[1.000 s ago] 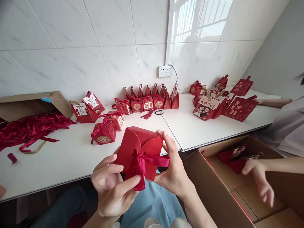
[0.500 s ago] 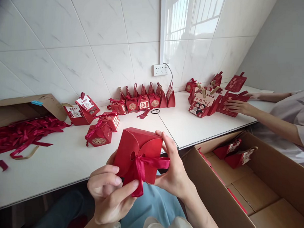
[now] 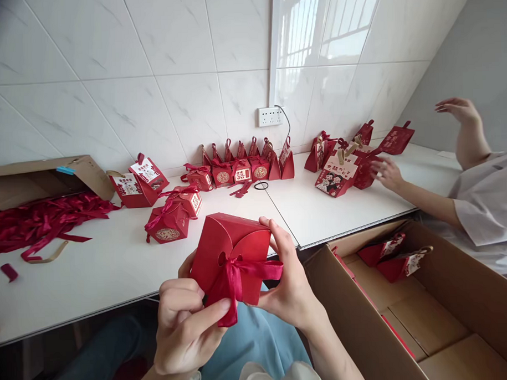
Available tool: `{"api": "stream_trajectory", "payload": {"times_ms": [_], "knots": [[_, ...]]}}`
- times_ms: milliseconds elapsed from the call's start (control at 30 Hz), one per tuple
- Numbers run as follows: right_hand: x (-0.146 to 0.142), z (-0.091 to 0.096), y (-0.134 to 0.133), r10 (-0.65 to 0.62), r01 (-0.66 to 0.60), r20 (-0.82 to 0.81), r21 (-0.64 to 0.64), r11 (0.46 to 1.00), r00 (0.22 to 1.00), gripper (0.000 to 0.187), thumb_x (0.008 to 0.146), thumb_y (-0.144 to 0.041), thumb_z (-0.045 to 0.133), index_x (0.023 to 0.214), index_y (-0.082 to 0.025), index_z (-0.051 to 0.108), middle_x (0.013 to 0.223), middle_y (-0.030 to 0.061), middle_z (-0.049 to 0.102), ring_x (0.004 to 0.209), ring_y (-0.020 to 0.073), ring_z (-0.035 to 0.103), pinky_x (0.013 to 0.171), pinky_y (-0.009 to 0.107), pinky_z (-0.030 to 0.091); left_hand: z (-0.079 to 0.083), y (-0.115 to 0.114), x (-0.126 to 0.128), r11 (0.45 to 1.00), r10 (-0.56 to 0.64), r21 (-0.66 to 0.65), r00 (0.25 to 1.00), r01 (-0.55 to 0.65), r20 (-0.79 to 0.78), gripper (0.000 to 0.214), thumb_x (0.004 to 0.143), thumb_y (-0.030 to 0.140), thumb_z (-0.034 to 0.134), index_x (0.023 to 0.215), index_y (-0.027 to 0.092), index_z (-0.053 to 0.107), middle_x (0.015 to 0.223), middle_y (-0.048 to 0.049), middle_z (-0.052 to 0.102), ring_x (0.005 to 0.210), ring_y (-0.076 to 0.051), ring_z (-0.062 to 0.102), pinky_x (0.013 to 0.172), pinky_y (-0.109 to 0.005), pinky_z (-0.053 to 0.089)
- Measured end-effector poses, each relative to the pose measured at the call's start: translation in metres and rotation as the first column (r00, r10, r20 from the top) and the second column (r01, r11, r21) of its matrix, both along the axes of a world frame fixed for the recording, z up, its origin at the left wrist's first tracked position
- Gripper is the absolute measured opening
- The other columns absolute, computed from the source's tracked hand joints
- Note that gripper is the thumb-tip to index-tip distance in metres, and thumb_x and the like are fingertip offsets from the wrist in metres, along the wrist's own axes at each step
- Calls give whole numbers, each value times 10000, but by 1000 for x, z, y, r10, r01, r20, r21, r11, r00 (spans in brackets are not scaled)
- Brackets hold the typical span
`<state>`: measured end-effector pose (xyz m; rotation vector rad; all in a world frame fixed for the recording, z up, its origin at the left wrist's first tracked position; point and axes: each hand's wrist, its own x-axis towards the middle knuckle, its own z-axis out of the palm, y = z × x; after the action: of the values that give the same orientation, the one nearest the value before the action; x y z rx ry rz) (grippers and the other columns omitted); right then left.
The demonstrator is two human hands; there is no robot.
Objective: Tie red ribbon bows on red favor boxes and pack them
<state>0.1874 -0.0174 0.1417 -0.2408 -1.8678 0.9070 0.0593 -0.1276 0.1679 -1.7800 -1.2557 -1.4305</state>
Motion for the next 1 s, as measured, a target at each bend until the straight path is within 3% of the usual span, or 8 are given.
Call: {"api": "stream_trajectory", "payload": {"times_ms": [100,367,733,1000], "knots": [[1,1,-2,0,0,-5,0,1000,1000,1062,636,-255,830,1462,-326,166,1448,116,323,1315,297,355,1003,449,430,0,-5,0,1000,0,-8,1000,0,1,77,809,112,591,849,165,631,734,12,395,703,-119,438,822,-415,507],[2,3,-4,2,-2,-35,21,1000,999,1048,641,-270,827,1463,-313,179,1441,122,338,1348,310,298,1020,488,406,6,-8,3,1000,-8,-4,1000,8,10,101,771,59,609,819,146,628,740,14,398,705,-115,426,892,-515,477],[2,2,-3,-2,2,-3,-32,999,1000,1051,637,-288,829,1458,-351,175,1448,105,332,1323,314,336,998,505,423,-1,-8,-1,1000,-6,-29,1000,6,-1,88,804,135,597,865,173,649,721,10,400,695,-122,446,819,-436,508],[1,1,-2,-1,1,-8,-25,1000,1000,1046,638,-281,828,1458,-340,180,1446,106,337,1339,317,310,1006,498,414,2,-9,-1,998,-11,-59,1000,11,-6,94,802,113,589,865,165,637,747,8,397,716,-126,432,851,-469,493]]}}
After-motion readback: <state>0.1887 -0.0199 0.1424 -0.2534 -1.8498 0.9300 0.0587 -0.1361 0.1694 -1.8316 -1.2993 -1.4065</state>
